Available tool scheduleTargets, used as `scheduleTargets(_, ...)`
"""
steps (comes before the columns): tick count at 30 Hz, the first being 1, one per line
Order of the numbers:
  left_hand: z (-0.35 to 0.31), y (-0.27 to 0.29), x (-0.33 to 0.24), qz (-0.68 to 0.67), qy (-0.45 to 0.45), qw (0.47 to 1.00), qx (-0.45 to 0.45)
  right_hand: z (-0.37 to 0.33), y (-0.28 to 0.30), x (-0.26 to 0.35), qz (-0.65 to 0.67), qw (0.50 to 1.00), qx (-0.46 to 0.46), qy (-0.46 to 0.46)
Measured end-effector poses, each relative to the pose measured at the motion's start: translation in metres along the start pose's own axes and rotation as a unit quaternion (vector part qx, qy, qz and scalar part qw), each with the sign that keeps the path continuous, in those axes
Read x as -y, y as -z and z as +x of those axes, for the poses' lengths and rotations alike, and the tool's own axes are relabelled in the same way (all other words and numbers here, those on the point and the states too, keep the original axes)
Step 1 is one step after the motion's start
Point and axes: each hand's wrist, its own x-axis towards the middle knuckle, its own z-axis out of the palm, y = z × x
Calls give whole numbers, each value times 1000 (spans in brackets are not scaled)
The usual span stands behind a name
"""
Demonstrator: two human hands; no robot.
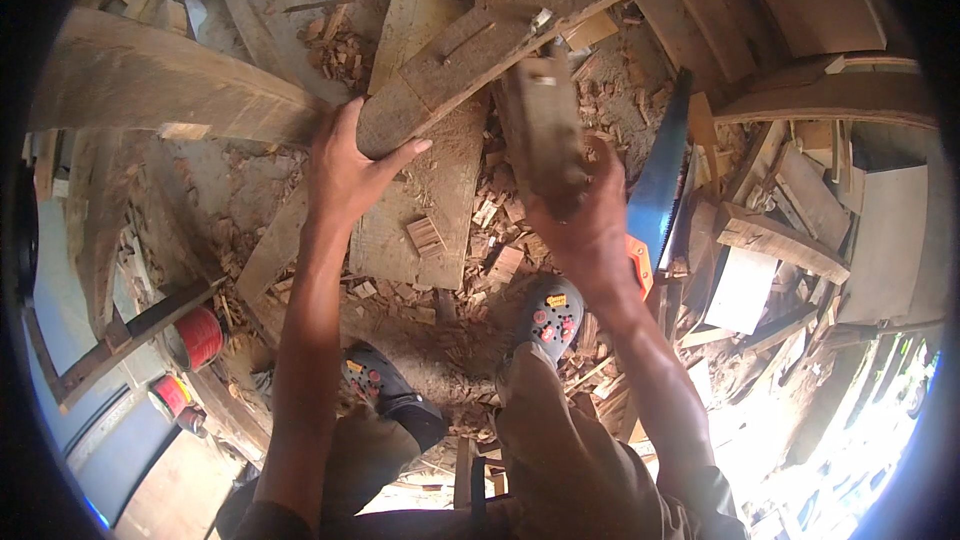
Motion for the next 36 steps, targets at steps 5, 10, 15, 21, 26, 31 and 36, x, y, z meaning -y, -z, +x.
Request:
scheduleTargets(5,-7,-23,1,44,-24,999,14,30,-49,-13,-56,998,37,-13)
scheduleTargets(10,-29,-42,14,74,-18,997,22,28,-62,-25,19,997,45,-57)
scheduleTargets(15,-32,-33,3,34,37,997,52,29,-73,-36,70,995,39,-57)
scheduleTargets(21,-20,-11,-5,29,49,998,-2,31,-83,-22,29,999,36,-3)
scheduleTargets(26,-15,6,-6,-3,69,998,3,48,-84,21,58,992,112,-17)
scheduleTargets(31,-11,4,-6,64,39,997,25,41,-109,45,37,991,126,-23)
scheduleTargets(36,-22,6,-4,92,25,995,29,13,-117,33,-9,996,45,83)
